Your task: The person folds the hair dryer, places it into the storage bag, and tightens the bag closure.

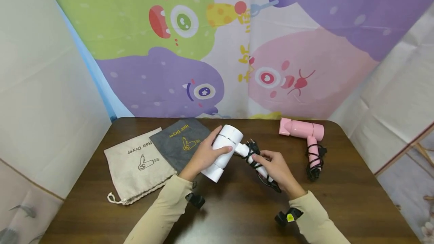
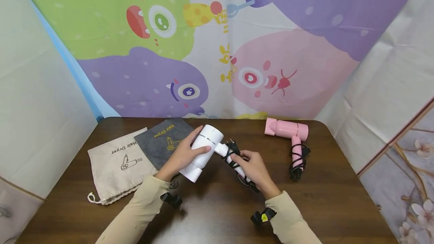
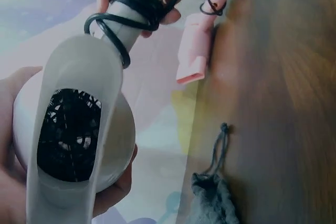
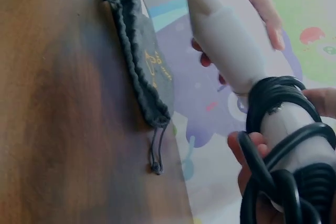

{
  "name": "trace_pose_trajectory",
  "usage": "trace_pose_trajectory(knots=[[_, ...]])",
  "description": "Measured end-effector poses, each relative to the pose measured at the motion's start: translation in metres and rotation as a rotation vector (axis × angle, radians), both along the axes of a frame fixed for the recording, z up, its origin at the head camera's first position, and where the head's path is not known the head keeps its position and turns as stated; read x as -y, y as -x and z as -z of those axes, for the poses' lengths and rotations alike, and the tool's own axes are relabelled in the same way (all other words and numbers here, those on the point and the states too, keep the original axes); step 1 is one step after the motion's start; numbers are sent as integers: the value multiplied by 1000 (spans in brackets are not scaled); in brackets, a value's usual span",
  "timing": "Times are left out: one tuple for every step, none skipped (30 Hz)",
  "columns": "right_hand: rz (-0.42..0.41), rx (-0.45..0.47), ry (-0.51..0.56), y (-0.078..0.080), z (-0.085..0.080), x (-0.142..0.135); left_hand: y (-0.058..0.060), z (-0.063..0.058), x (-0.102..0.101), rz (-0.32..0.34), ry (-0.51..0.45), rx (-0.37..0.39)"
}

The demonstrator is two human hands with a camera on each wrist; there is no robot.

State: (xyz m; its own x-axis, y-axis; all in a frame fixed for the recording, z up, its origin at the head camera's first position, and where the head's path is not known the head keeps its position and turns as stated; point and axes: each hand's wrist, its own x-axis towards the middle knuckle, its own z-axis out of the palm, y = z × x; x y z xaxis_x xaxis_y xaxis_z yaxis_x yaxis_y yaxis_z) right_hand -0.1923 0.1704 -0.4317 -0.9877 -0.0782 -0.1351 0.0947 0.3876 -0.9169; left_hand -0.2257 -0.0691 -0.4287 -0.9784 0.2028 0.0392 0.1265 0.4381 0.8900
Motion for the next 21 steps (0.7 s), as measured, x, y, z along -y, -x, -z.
trace_pose_trajectory(knots=[[11, -7, 4, -1, 0, 1, -1, 0, 0, -5, -1, -8], [23, -14, 8, -2, -1, 1, -2, -1, 0, -9, 2, -19], [35, -20, 12, -3, -1, 2, -4, -1, -1, -13, 4, -26], [49, -26, 14, -4, -1, 3, -5, -2, -1, -14, 5, -35], [63, -30, 19, -5, -1, 4, -6, -2, -1, -16, 3, -38], [72, -34, 25, -6, -1, 5, -6, -2, -1, -20, 0, -39], [81, -37, 29, -6, -1, 6, -7, -2, -1, -26, -5, -39], [84, -42, 31, -6, 0, 7, -8, -2, -1, -35, -10, -39], [88, -45, 30, -6, 0, 8, -8, -2, 0, -43, -14, -39], [92, -46, 30, -7, 1, 9, -9, -2, 0, -50, -16, -41], [98, -48, 29, -7, 1, 11, -10, -1, 1, -58, -17, -41], [103, -50, 25, -7, 1, 12, -10, -1, 1, -64, -18, -43], [110, -51, 20, -7, 2, 13, -11, -1, 1, -70, -17, -47], [117, -54, 16, -7, 2, 14, -11, -2, 1, -74, -17, -50], [126, -55, 12, -8, 2, 14, -12, -2, 1, -75, -16, -57], [134, -56, 10, -8, 2, 15, -12, -2, 1, -75, -18, -58], [140, -58, 8, -8, 1, 15, -12, -2, 1, -75, -20, -58], [143, -59, 9, -8, 1, 15, -12, -2, 1, -75, -23, -59], [147, -59, 13, -8, 2, 15, -12, -1, 1, -80, -27, -61], [156, -60, 19, -8, 2, 16, -13, -1, 0, -87, -33, -62], [172, -61, 29, -9, 2, 17, -13, 0, -1, -98, -40, -67]])
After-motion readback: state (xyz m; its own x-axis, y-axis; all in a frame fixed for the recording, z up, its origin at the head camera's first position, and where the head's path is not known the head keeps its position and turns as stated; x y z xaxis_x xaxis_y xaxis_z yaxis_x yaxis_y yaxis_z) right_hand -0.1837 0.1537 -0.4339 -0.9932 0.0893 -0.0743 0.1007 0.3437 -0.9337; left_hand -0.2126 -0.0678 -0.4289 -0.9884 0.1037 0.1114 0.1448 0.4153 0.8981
